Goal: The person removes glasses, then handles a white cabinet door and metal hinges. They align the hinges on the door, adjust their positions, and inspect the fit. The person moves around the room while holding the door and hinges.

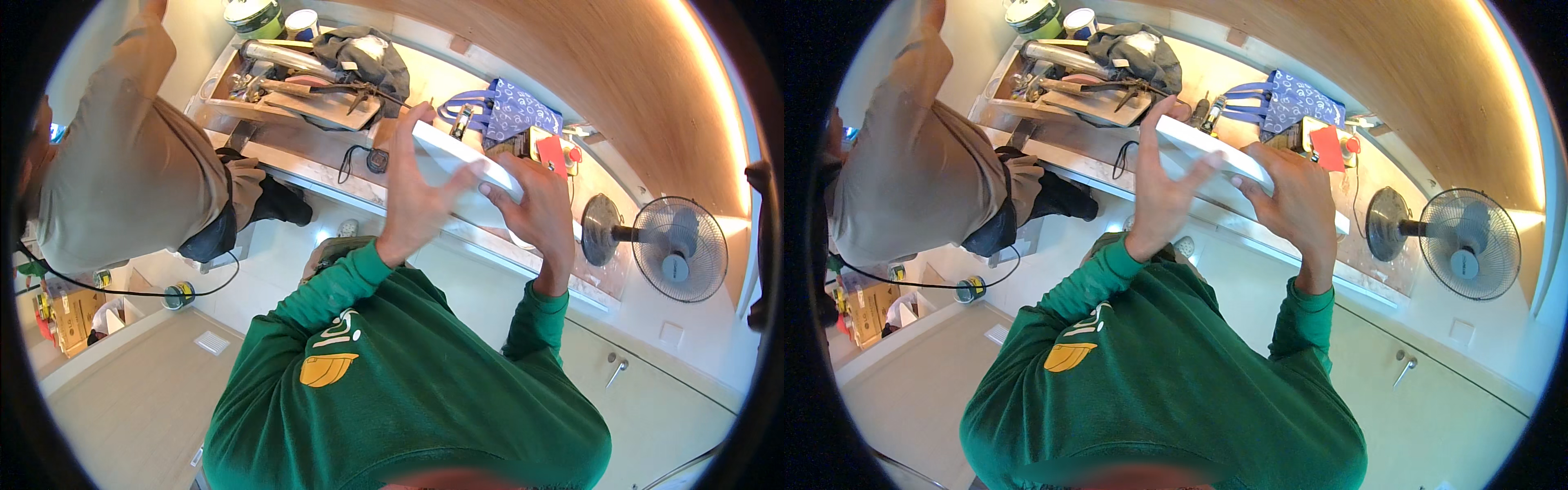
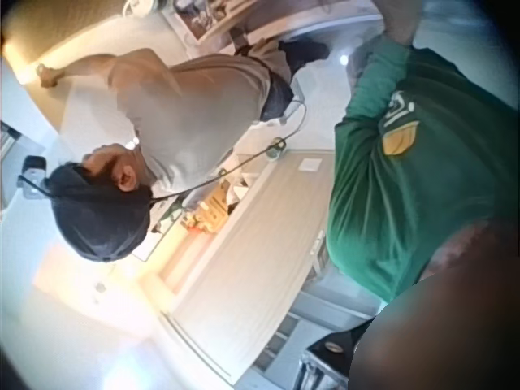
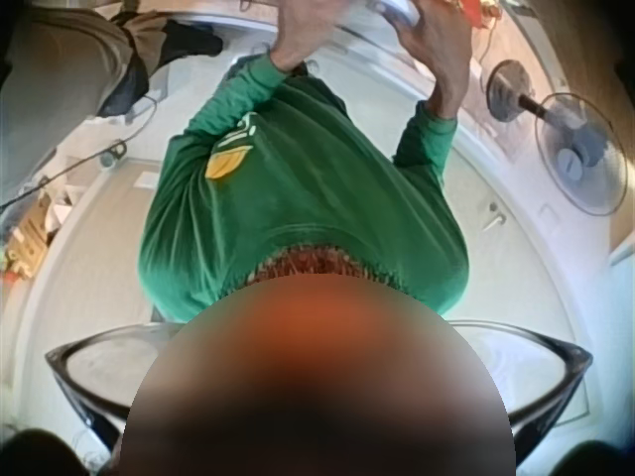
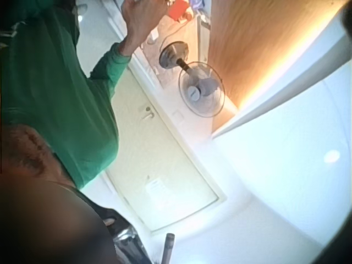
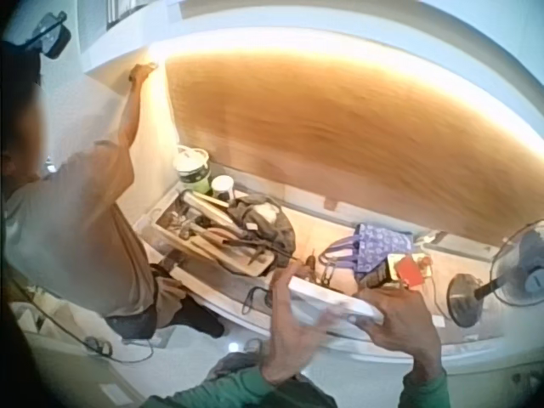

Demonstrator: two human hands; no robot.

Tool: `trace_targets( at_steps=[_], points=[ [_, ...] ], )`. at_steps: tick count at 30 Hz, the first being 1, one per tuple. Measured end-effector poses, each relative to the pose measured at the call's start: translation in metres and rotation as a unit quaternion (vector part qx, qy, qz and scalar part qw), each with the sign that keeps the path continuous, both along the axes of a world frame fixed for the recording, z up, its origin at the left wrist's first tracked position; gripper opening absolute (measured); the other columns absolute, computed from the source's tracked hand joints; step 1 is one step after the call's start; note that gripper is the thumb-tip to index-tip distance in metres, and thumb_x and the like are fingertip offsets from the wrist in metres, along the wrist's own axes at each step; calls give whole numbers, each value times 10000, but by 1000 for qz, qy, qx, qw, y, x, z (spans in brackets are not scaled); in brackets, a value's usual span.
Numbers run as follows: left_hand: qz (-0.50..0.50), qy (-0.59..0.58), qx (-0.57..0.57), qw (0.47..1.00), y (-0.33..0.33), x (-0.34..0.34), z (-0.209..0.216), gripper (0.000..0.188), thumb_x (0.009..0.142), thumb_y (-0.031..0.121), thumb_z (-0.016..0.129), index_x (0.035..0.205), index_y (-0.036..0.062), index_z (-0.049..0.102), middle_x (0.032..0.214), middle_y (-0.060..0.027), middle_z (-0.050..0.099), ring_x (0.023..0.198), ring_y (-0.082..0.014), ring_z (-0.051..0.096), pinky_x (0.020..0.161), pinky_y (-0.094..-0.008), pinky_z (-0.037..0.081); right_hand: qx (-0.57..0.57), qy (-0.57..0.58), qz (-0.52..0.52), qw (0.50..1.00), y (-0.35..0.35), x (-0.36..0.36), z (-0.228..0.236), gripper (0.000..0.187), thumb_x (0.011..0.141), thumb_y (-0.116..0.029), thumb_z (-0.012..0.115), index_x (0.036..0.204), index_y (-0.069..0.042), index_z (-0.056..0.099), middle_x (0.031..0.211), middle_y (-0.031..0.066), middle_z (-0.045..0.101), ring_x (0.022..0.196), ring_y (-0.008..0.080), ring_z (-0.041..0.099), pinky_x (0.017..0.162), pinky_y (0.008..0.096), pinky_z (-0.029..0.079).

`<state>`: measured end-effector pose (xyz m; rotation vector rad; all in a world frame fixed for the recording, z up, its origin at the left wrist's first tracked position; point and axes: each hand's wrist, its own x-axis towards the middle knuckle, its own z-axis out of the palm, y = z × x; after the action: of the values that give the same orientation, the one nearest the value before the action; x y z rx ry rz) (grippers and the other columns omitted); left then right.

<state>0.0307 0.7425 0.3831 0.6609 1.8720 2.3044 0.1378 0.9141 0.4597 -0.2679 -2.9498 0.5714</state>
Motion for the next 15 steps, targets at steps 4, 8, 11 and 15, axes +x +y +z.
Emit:
trace_targets(
  at_steps=[4, 8, 11, 15],
  points=[
    [56, 72, -88, 992, 14, 16, -1, 1127, 863, 309, 1015, 1672, -19, 302, 1571, -261, 408, 1512, -412, 403, 1258, -564, 362, 2, 30, 23, 999, -2, -2, -2, 363, 914, -266, 909, 1218, -113, 785, 958, 155, 799, 913, 395, 786, 775, 499, 589],
    [52, 13, -57, 997, 17, 14, -4, 927, 918, 267, 964, 1610, -12, 414, 1502, -248, 496, 1433, -385, 504, 1194, -522, 439, -1, 17, 15, 1000, -1, -3, -2, 393, 914, -277, 913, 1244, -100, 791, 968, 168, 804, 940, 395, 784, 775, 503, 584],
    [94, 62, -17, 994, 13, 4, -5, 533, 1042, 217, 839, 1453, -45, 624, 1315, -216, 694, 1221, -316, 677, 1060, -444, 543, -16, 1, 15, 1000, 5, -3, -1, 425, 951, -312, 898, 1290, -79, 794, 974, 178, 812, 941, 397, 781, 781, 503, 580],
    [60, -40, 19, 997, -3, -14, -10, 365, 1193, 264, 634, 1324, -40, 788, 1146, -176, 817, 1088, -226, 750, 995, -365, 577, -103, -18, 63, 992, 14, -1, 2, 410, 1050, -340, 831, 1329, -43, 784, 1084, 194, 818, 998, 356, 791, 862, 471, 601]
  ],
)
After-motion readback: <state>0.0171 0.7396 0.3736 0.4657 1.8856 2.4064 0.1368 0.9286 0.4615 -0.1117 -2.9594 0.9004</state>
